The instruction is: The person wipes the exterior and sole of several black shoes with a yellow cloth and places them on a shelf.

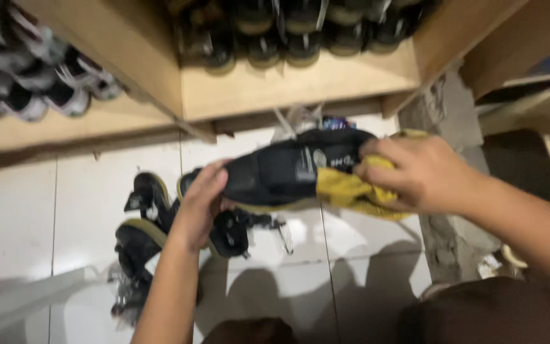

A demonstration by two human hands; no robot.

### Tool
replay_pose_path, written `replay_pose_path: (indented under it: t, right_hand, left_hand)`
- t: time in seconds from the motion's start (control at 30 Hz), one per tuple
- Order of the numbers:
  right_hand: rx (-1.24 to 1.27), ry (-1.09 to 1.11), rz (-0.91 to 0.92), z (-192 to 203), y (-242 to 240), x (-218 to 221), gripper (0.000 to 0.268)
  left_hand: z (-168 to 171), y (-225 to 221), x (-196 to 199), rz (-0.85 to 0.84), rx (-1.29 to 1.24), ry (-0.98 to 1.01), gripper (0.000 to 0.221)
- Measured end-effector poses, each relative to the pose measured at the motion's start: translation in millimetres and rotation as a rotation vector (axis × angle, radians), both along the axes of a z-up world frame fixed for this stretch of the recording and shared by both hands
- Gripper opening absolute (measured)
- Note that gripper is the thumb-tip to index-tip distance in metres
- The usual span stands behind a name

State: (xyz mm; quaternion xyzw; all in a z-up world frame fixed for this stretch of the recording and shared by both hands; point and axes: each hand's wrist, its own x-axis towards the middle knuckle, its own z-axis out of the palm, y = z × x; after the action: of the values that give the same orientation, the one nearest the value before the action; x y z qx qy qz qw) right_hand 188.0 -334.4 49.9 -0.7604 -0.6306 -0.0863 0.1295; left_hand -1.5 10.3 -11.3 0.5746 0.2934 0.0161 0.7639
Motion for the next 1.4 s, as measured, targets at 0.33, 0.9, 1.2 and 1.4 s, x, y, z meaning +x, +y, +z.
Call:
replay_pose_path:
  t: [0.33,0.9,1.2,1.4]
  right_hand:
    - [-0.031,-0.187,-0.038,81.9,-16.9,-16.1,0.029]
    - [-0.073,-0.456,-0.916,190.0,27.7,15.7,0.048]
    - [-0.028,0.010,-1.006,178.2,89.4,121.9,0.050]
    - [-0.036,-0.459,-0.864,131.6,138.1,195.5,0.033]
  left_hand:
    - [48.9,55.6,2.5,-0.028,0.706,0.120,0.044]
    - [93.6,159.9,175.4,0.735,1.625,-0.564,0.056]
    - [95.0,156.7,170.6,0.801,1.367,-0.593,0.056]
    - [107.3,141.9,166.1,0.873,1.172,-0.504,0.053]
